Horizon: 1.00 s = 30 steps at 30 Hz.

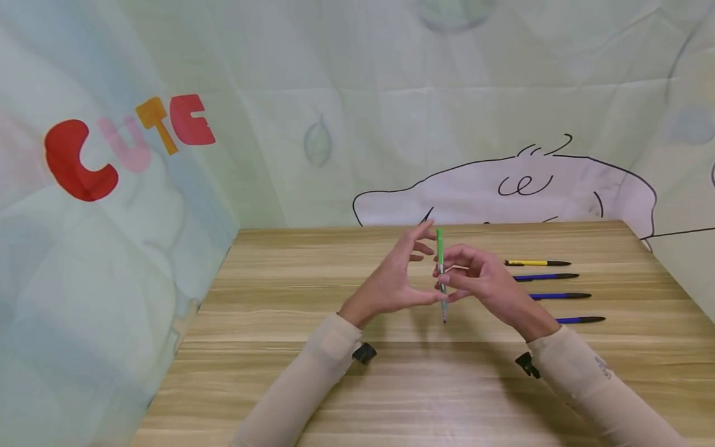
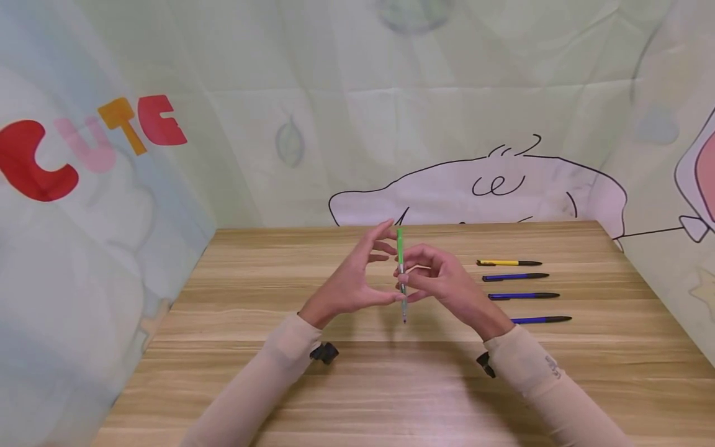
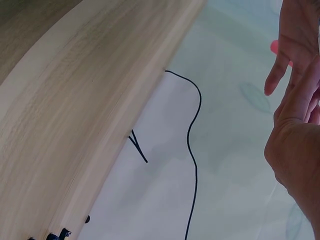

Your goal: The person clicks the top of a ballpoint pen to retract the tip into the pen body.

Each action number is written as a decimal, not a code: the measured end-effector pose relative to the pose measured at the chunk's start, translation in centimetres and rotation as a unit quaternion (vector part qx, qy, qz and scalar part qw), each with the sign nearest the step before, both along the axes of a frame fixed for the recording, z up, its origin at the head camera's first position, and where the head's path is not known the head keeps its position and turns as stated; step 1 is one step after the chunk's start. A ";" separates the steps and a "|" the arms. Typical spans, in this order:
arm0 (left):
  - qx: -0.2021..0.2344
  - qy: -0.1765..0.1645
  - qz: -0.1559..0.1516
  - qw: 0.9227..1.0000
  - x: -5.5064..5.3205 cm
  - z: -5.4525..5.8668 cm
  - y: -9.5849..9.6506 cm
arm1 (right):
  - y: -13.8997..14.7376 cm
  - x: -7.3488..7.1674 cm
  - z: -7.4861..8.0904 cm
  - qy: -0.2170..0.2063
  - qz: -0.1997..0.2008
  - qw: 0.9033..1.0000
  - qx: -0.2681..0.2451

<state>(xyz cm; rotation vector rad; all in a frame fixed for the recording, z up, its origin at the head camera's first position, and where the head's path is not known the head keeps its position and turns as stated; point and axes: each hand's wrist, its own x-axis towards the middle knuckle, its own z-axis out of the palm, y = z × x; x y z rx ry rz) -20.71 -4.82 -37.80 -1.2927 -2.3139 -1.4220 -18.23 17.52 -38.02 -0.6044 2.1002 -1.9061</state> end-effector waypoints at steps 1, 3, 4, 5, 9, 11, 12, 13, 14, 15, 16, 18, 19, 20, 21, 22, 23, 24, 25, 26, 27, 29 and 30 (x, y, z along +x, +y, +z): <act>-0.002 -0.001 0.000 1.000 0.0 0.0 0.0 | 0.0 0.0 0.0 0.000 0.001 1.000 -0.002; -0.008 0.002 0.001 1.000 0.0 0.0 0.1 | -0.1 0.0 0.0 -0.001 0.002 1.000 -0.005; -0.011 0.004 0.001 1.000 0.0 0.0 0.1 | -0.2 0.0 0.0 -0.001 0.002 1.000 -0.006; -0.014 0.008 0.002 1.000 0.0 0.1 0.2 | -0.2 0.0 0.0 -0.001 0.002 1.000 -0.008; -0.016 0.017 0.000 1.000 0.0 0.1 0.2 | -0.3 0.1 0.1 -0.003 0.001 1.000 -0.010; -0.016 0.020 -0.001 1.000 0.0 0.2 0.2 | -0.3 0.2 0.1 -0.004 0.000 1.000 -0.011; -0.017 0.021 -0.003 1.000 0.0 0.2 0.2 | -0.4 0.2 0.1 -0.006 -0.001 1.000 -0.012; -0.017 0.021 -0.004 1.000 0.0 0.2 0.2 | -0.4 0.2 0.1 -0.007 -0.002 1.000 -0.014; -0.017 0.022 -0.006 1.000 0.0 0.1 0.2 | -0.4 0.2 0.1 -0.009 -0.002 1.000 -0.017; -0.017 0.021 -0.009 1.000 0.0 0.0 0.2 | -0.4 0.2 0.0 -0.012 -0.003 1.000 -0.020; -0.017 0.020 -0.010 1.000 -0.1 0.0 0.2 | -0.5 0.2 0.0 -0.014 -0.004 1.000 -0.023; -0.016 0.016 -0.013 1.000 -0.1 -0.2 0.3 | -0.5 0.2 0.0 -0.018 -0.006 0.999 -0.030; -0.015 0.013 -0.015 1.000 -0.1 -0.3 0.3 | -0.5 0.2 0.0 -0.020 -0.007 0.999 -0.033; -0.015 0.011 -0.016 1.000 -0.1 -0.3 0.3 | -0.5 0.2 -0.1 -0.022 -0.007 0.999 -0.036; -0.015 0.007 -0.015 1.000 0.0 -0.3 0.3 | -0.5 0.2 -0.1 -0.023 -0.008 0.999 -0.037; -0.016 0.006 -0.015 1.000 0.0 -0.3 0.3 | -0.5 0.2 -0.1 -0.023 -0.008 0.999 -0.038; -0.016 0.004 -0.014 1.000 0.0 -0.3 0.3 | -0.5 0.2 -0.2 -0.024 -0.008 0.999 -0.039; -0.017 0.003 -0.012 1.000 0.0 -0.3 0.3 | -0.5 0.1 -0.2 -0.023 -0.008 0.999 -0.040; -0.016 0.001 -0.012 1.000 0.0 -0.3 0.2 | -0.6 0.1 -0.2 -0.023 -0.008 0.999 -0.041; -0.017 0.000 -0.011 1.000 0.0 -0.3 0.2 | -0.6 0.1 -0.2 -0.023 -0.008 0.999 -0.041; -0.017 -0.001 -0.011 1.000 0.0 -0.3 0.2 | -0.6 0.1 -0.2 -0.023 -0.008 0.999 -0.040; -0.016 -0.004 -0.011 1.000 0.1 -0.3 0.2 | -0.6 0.0 -0.2 -0.021 -0.009 0.999 -0.036; -0.016 -0.005 -0.011 1.000 0.0 -0.3 0.2 | -0.6 0.0 -0.2 -0.021 -0.010 0.999 -0.035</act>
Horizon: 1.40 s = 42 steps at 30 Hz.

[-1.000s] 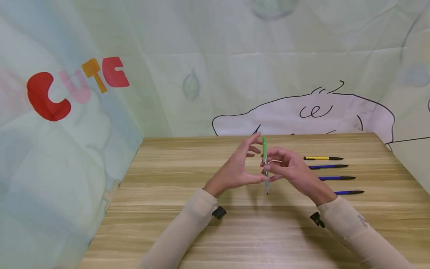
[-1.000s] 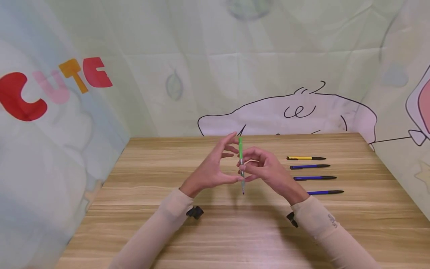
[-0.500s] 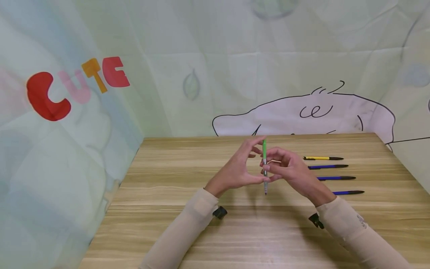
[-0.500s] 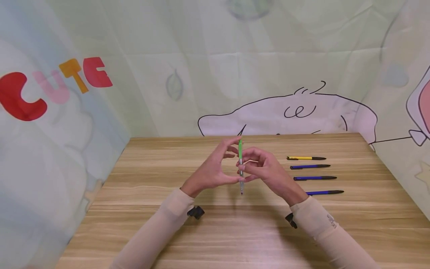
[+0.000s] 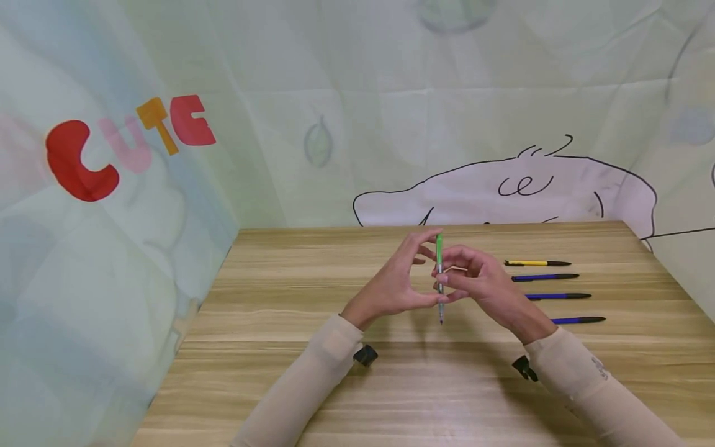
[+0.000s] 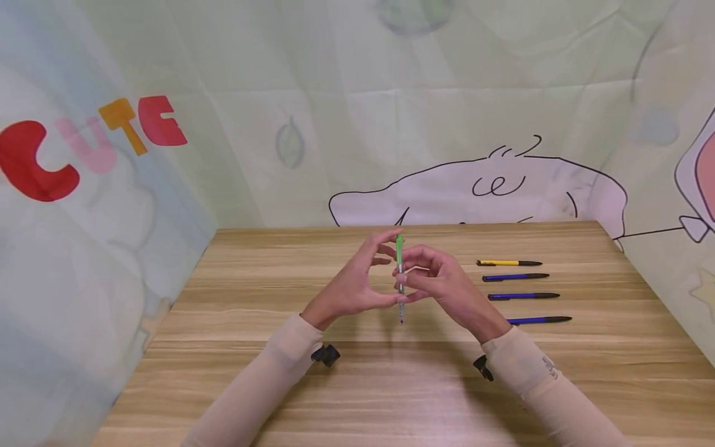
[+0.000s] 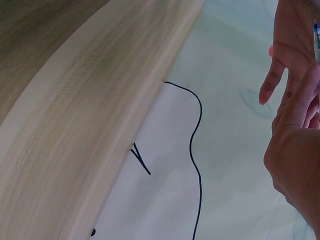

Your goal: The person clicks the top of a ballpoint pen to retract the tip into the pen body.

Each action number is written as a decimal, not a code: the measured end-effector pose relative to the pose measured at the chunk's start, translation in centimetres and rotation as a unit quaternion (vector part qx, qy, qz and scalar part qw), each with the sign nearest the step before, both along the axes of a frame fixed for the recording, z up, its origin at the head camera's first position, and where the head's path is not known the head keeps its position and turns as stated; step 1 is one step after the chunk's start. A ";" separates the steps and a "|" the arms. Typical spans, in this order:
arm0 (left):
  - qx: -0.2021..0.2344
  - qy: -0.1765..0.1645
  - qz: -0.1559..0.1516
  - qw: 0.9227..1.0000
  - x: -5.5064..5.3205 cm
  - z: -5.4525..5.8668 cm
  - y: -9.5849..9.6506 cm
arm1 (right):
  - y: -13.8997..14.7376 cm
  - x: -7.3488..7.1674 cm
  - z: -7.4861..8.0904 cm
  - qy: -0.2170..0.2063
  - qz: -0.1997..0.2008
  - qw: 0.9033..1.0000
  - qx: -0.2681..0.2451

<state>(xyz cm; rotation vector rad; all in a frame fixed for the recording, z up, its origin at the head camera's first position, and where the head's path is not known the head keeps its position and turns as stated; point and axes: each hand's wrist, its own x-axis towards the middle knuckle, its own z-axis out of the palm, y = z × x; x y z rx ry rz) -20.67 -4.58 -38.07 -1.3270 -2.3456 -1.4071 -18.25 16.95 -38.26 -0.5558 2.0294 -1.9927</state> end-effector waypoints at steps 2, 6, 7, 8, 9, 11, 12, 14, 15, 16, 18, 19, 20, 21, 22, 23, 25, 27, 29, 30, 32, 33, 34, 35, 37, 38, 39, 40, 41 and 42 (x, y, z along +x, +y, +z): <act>0.001 -0.003 0.000 1.000 0.0 0.0 0.0 | 0.0 0.0 0.0 -0.001 -0.001 1.000 0.002; 0.003 -0.007 0.002 1.000 0.0 -0.1 0.0 | 0.0 -0.1 0.1 -0.002 0.000 1.000 -0.001; 0.003 -0.007 0.003 1.000 0.0 -0.2 0.1 | 0.0 -0.1 0.1 -0.003 0.001 1.000 -0.003; 0.003 -0.006 0.003 1.000 0.0 -0.2 0.1 | 0.0 0.0 0.1 -0.003 0.001 1.000 -0.004; 0.003 -0.006 0.002 1.000 0.0 -0.2 0.1 | 0.0 0.0 0.1 -0.002 0.002 1.000 -0.005; 0.002 -0.003 0.000 1.000 0.0 -0.2 0.1 | 0.1 0.0 0.1 -0.003 0.005 1.000 -0.005; 0.002 -0.002 -0.001 1.000 0.0 -0.2 0.1 | 0.1 0.0 0.1 -0.003 0.008 1.000 -0.004; 0.002 -0.002 -0.001 1.000 0.0 -0.2 0.1 | 0.2 0.0 0.0 -0.003 0.013 1.000 0.003; 0.001 -0.001 -0.001 1.000 0.0 -0.2 0.1 | 0.3 0.0 0.0 -0.003 0.015 1.000 0.007; 0.000 0.000 -0.001 1.000 0.0 -0.2 0.1 | 0.4 0.0 0.0 -0.002 0.017 1.000 0.013; -0.001 0.003 0.000 1.000 0.0 -0.2 0.0 | 0.6 0.0 0.0 -0.001 0.017 0.999 0.027; -0.003 0.004 0.002 1.000 0.0 -0.2 -0.1 | 0.7 0.0 -0.1 0.000 0.016 0.999 0.035; -0.004 0.006 0.002 1.000 0.1 -0.2 -0.2 | 0.8 0.0 -0.1 0.000 0.015 0.999 0.042; -0.006 0.007 0.003 1.000 0.1 -0.1 -0.4 | 1.0 -0.1 -0.1 -0.001 0.015 0.999 0.048; -0.008 0.007 0.004 1.000 0.1 -0.1 -0.5 | 1.1 -0.1 -0.2 -0.001 0.015 0.998 0.055; -0.010 0.006 0.005 1.000 0.2 -0.1 -0.7 | 1.2 -0.1 -0.2 -0.002 0.016 0.998 0.061; -0.015 0.002 0.011 1.000 0.3 0.0 -1.1 | 1.6 -0.2 -0.4 -0.004 0.017 0.997 0.073; -0.018 -0.002 0.017 1.000 0.4 0.1 -1.6 | 1.9 -0.3 -0.5 -0.006 0.015 0.997 0.082; -0.020 -0.007 0.022 1.000 0.5 0.2 -2.1 | 2.3 -0.4 -0.5 -0.008 0.009 0.996 0.091; -0.022 -0.009 0.026 0.999 0.5 0.2 -2.3 | 2.5 -0.5 -0.6 -0.009 0.004 0.996 0.094; -0.024 -0.013 0.033 0.999 0.6 0.2 -2.9 | 3.0 -0.6 -0.6 -0.006 -0.002 0.995 0.100; -0.026 -0.015 0.036 0.999 0.6 0.1 -3.1 | 3.2 -0.6 -0.6 -0.006 -0.006 0.995 0.102; -0.028 -0.017 0.039 0.999 0.7 0.0 -3.4 | 3.4 -0.7 -0.7 -0.004 -0.009 0.994 0.104; -0.028 -0.019 0.043 0.999 0.7 0.0 -3.7 | 3.6 -0.8 -0.7 -0.002 -0.011 0.994 0.107; -0.028 -0.022 0.049 0.998 0.8 -0.2 -4.3 | 4.1 -0.9 -0.8 0.005 -0.013 0.994 0.112; -0.027 -0.023 0.050 0.998 0.8 -0.2 -4.6 | 4.3 -0.9 -0.8 0.006 -0.015 0.993 0.115; -0.026 -0.023 0.053 0.998 0.8 -0.3 -4.9 | 4.6 -1.0 -0.8 0.011 -0.016 0.993 0.119; -0.023 -0.025 0.055 0.998 0.9 -0.4 -5.2 | 4.8 -1.1 -0.9 0.016 -0.017 0.992 0.123; -0.021 -0.026 0.057 0.998 0.9 -0.4 -5.5 | 5.1 -1.1 -0.9 0.022 -0.017 0.992 0.127; -0.020 -0.026 0.059 0.998 0.9 -0.5 -5.8 | 5.3 -1.2 -0.9 0.028 -0.017 0.991 0.131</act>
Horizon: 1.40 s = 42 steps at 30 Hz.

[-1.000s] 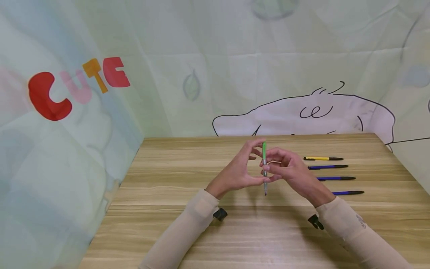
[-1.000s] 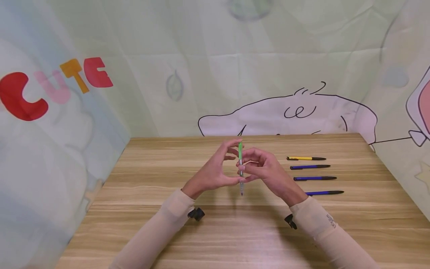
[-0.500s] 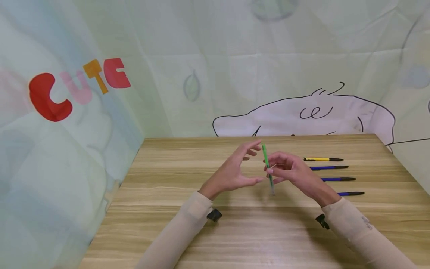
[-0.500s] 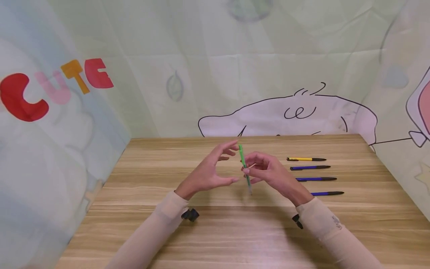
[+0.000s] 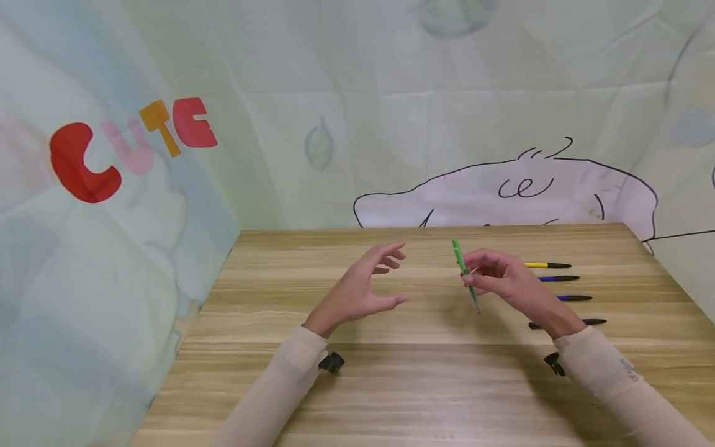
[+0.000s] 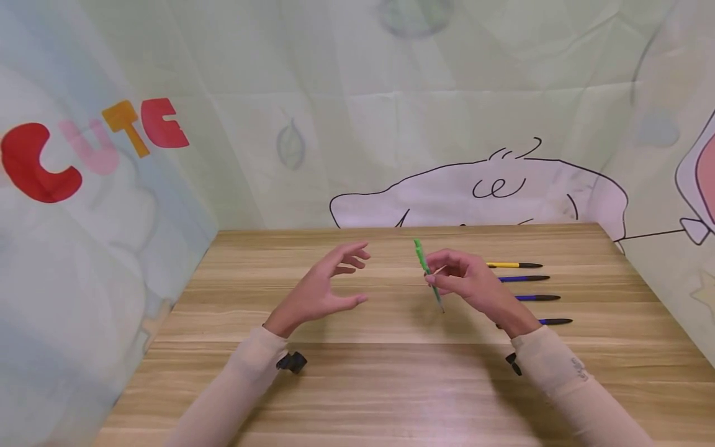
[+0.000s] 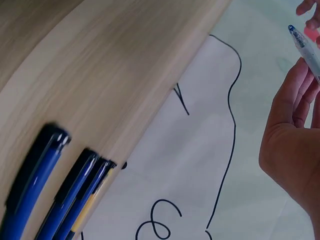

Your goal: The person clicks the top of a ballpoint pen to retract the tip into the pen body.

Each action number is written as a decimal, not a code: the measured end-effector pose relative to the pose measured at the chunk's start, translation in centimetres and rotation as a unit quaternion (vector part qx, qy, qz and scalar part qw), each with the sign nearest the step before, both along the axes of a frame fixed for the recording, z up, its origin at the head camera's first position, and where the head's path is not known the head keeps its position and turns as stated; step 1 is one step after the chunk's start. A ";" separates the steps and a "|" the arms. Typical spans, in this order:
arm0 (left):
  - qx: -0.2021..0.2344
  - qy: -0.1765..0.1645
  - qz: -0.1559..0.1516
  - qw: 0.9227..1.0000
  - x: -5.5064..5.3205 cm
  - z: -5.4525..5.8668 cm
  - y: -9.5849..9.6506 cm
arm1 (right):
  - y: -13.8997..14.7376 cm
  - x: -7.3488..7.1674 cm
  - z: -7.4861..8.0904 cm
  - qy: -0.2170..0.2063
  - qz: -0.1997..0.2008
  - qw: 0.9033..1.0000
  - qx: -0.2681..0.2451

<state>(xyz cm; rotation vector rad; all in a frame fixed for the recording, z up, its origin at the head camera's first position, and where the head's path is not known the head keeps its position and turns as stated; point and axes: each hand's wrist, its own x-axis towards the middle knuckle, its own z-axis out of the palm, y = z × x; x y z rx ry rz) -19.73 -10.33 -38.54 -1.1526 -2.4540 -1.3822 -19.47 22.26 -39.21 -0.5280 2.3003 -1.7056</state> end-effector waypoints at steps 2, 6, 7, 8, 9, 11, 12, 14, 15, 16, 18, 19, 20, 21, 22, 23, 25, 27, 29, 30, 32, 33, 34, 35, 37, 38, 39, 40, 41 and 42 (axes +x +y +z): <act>0.000 -0.004 0.005 1.000 0.0 -0.1 -0.6 | 0.4 -0.2 -0.1 0.011 0.000 1.000 0.010; 0.001 -0.013 0.013 1.000 0.2 -0.5 -1.6 | 1.2 -0.5 -0.2 0.032 -0.005 0.999 0.034; 0.001 -0.015 0.015 1.000 0.2 -0.5 -1.9 | 1.4 -0.6 -0.2 0.036 -0.008 0.999 0.041; 0.001 -0.016 0.017 1.000 0.2 -0.6 -2.1 | 1.6 -0.7 -0.2 0.039 -0.011 0.998 0.047; 0.003 -0.017 0.019 1.000 0.3 -0.7 -2.3 | 1.9 -0.8 -0.2 0.042 -0.013 0.998 0.052; 0.003 -0.019 0.023 1.000 0.3 -0.7 -2.7 | 2.3 -1.1 0.0 0.045 -0.020 0.997 0.058; 0.002 -0.020 0.025 0.999 0.3 -0.8 -2.9 | 2.5 -1.2 0.1 0.046 -0.022 0.997 0.061; 0.003 -0.023 0.027 0.999 0.4 -0.9 -3.3 | 3.0 -1.5 0.3 0.048 -0.028 0.996 0.068; 0.003 -0.024 0.028 0.999 0.4 -1.0 -3.5 | 3.2 -1.6 0.4 0.049 -0.029 0.996 0.071; 0.002 -0.025 0.029 0.999 0.4 -1.0 -3.6 | 3.5 -1.7 0.5 0.051 -0.032 0.995 0.076; -0.001 -0.025 0.033 0.999 0.5 -1.1 -3.9 | 3.9 -2.0 0.5 0.060 -0.034 0.994 0.087; -0.002 -0.025 0.035 0.999 0.5 -1.2 -4.1 | 4.1 -2.1 0.5 0.064 -0.036 0.993 0.091; -0.004 -0.024 0.036 0.999 0.5 -1.2 -4.2 | 4.3 -2.2 0.4 0.068 -0.038 0.992 0.096; -0.006 -0.025 0.039 0.999 0.5 -1.3 -4.4 | 4.5 -2.4 0.4 0.073 -0.038 0.992 0.099; -0.007 -0.025 0.040 0.999 0.6 -1.3 -4.5 | 4.7 -2.5 0.3 0.077 -0.038 0.991 0.102; -0.008 -0.026 0.041 0.999 0.6 -1.3 -4.6 | 4.9 -2.6 0.2 0.081 -0.038 0.991 0.104; -0.007 -0.027 0.043 0.999 0.6 -1.4 -4.9 | 5.3 -2.8 0.1 0.093 -0.037 0.989 0.109; -0.007 -0.028 0.046 0.999 0.7 -1.4 -5.2 | 5.7 -3.1 0.0 0.106 -0.034 0.987 0.116; -0.009 -0.029 0.050 0.998 0.7 -1.4 -5.4 | 6.2 -3.3 0.0 0.115 -0.033 0.985 0.126; -0.011 -0.030 0.052 0.998 0.7 -1.5 -5.5 | 6.5 -3.4 0.0 0.117 -0.033 0.984 0.131; -0.014 -0.031 0.056 0.998 0.7 -1.6 -5.7 | 7.0 -3.7 0.1 0.110 -0.033 0.983 0.143; -0.015 -0.030 0.057 0.998 0.8 -1.6 -5.8 | 7.3 -3.8 0.2 0.105 -0.034 0.983 0.146; -0.016 -0.030 0.058 0.998 0.8 -1.7 -6.0 | 7.6 -3.9 0.3 0.097 -0.037 0.983 0.150; -0.017 -0.030 0.059 0.998 0.8 -1.7 -6.1 | 7.8 -4.0 0.3 0.090 -0.038 0.984 0.151; -0.017 -0.030 0.059 0.998 0.8 -1.7 -6.3 | 8.3 -4.3 0.4 0.080 -0.039 0.983 0.160; -0.017 -0.030 0.061 0.998 0.8 -1.7 -6.4 | 8.5 -4.5 0.4 0.077 -0.040 0.983 0.159; -0.018 -0.029 0.062 0.998 0.8 -1.7 -6.5 | 8.8 -4.6 0.5 0.074 -0.041 0.984 0.160; -0.019 -0.030 0.063 0.997 0.8 -1.7 -6.6 | 9.1 -4.8 0.5 0.073 -0.039 0.983 0.166; -0.020 -0.031 0.064 0.997 0.8 -1.8 -6.7 | 9.3 -4.9 0.5 0.071 -0.038 0.982 0.170; -0.022 -0.032 0.065 0.997 0.9 -1.8 -6.8 | 9.6 -5.1 0.6 0.072 -0.037 0.981 0.178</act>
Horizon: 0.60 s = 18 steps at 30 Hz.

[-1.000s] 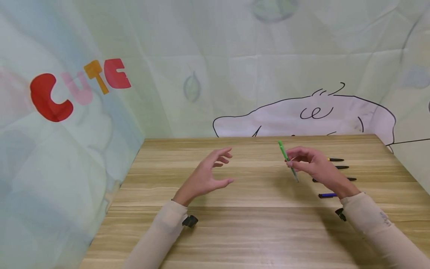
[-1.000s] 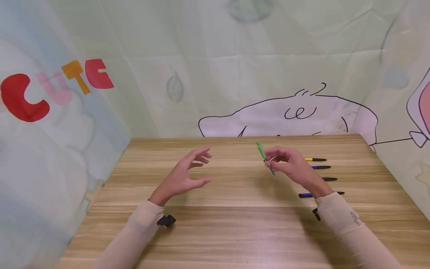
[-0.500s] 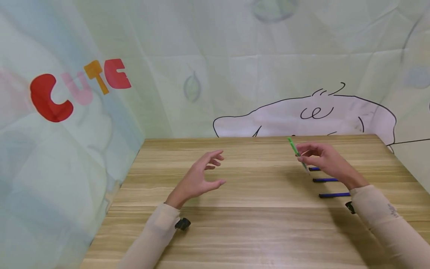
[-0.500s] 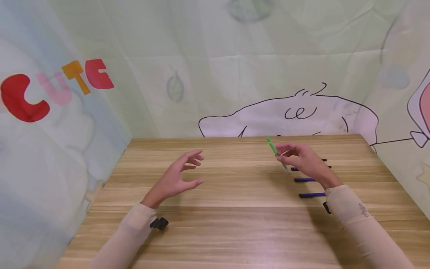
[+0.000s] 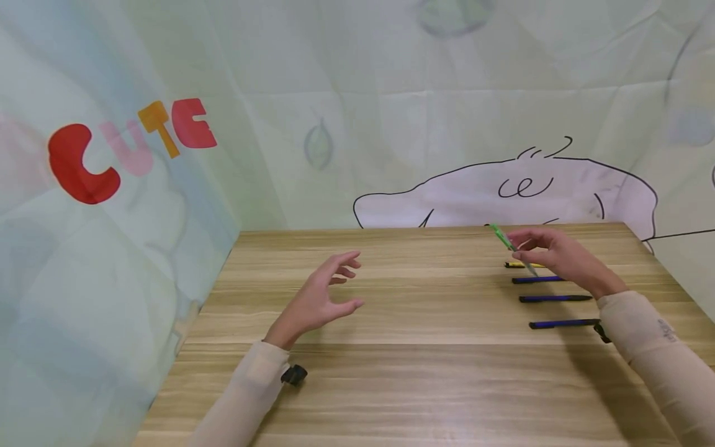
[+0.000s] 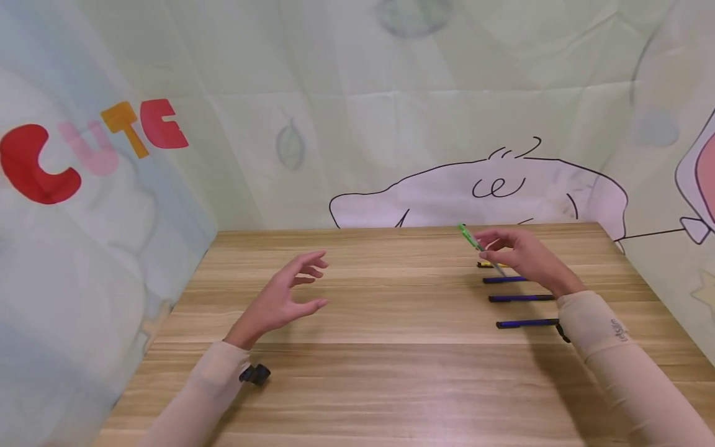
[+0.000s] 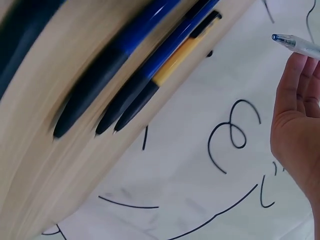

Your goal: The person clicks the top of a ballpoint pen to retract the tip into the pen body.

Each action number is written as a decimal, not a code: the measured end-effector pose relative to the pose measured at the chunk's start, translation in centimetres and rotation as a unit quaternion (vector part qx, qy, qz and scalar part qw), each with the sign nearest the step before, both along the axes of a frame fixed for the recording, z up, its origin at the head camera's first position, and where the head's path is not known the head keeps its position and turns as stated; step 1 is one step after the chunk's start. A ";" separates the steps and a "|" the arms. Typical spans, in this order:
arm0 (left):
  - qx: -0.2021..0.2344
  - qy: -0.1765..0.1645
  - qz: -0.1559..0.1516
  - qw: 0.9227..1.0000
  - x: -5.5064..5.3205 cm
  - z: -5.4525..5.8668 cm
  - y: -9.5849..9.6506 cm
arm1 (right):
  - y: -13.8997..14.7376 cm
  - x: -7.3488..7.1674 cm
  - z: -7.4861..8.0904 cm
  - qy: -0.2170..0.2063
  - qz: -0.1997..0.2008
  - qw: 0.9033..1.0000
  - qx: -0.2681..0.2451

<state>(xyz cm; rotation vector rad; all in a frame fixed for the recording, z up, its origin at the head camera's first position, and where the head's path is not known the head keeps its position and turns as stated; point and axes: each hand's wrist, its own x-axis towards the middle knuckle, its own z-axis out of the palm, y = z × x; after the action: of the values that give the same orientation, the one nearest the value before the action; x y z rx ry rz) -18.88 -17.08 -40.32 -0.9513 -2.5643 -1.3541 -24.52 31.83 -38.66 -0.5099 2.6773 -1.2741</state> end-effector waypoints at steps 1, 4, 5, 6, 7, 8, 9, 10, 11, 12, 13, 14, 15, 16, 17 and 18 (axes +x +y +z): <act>-0.001 -0.001 0.001 1.000 0.0 0.0 -0.1 | 0.2 -0.1 0.0 -0.003 -0.002 1.000 0.005; -0.003 -0.005 0.002 1.000 0.1 -0.1 -0.3 | 1.1 -0.6 0.1 -0.005 -0.002 1.000 0.029; -0.003 -0.007 0.003 1.000 0.1 -0.1 -0.4 | 1.3 -0.8 0.1 -0.005 -0.004 0.999 0.033; -0.003 -0.008 0.004 1.000 0.1 -0.2 -0.4 | 1.6 -0.9 0.1 -0.004 0.001 0.999 0.038; -0.002 -0.009 0.004 1.000 0.1 -0.2 -0.4 | 1.9 -1.1 0.0 -0.002 0.005 0.999 0.040; -0.001 -0.010 0.004 1.000 0.1 -0.2 -0.5 | 2.1 -1.3 0.0 0.001 0.009 0.999 0.041; -0.001 -0.011 0.004 1.000 0.1 -0.2 -0.5 | 2.3 -1.5 -0.1 0.006 0.014 0.999 0.040; 0.000 -0.011 0.004 1.000 0.1 -0.3 -0.5 | 2.5 -1.6 -0.1 0.010 0.019 0.999 0.038; 0.002 -0.011 0.004 1.000 0.1 -0.3 -0.5 | 2.7 -1.7 -0.2 0.015 0.026 0.999 0.036; 0.003 -0.011 0.003 1.000 0.1 -0.3 -0.5 | 2.8 -1.9 -0.2 0.019 0.033 0.999 0.033; 0.004 -0.010 0.003 1.000 0.1 -0.3 -0.5 | 3.0 -2.0 -0.3 0.023 0.036 0.999 0.031; 0.005 -0.008 0.002 1.000 0.1 -0.3 -0.5 | 3.1 -2.1 -0.3 0.024 0.038 0.999 0.030; 0.005 -0.006 0.001 1.000 0.1 -0.3 -0.6 | 3.3 -2.2 -0.3 0.025 0.040 0.998 0.030; 0.006 -0.004 0.000 1.000 0.2 -0.3 -0.6 | 3.5 -2.3 -0.4 0.025 0.042 0.998 0.032; 0.006 -0.002 -0.001 1.000 0.2 -0.3 -0.6 | 3.7 -2.4 -0.5 0.026 0.044 0.998 0.036; 0.006 0.000 -0.002 1.000 0.2 -0.3 -0.7 | 3.8 -2.5 -0.5 0.025 0.044 0.998 0.040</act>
<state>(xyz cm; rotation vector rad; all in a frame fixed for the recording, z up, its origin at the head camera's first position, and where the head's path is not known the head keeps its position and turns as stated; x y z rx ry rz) -18.72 -17.73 -40.60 -0.9541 -2.5526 -1.3692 -27.05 35.65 -39.17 -0.6493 2.7011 -1.1396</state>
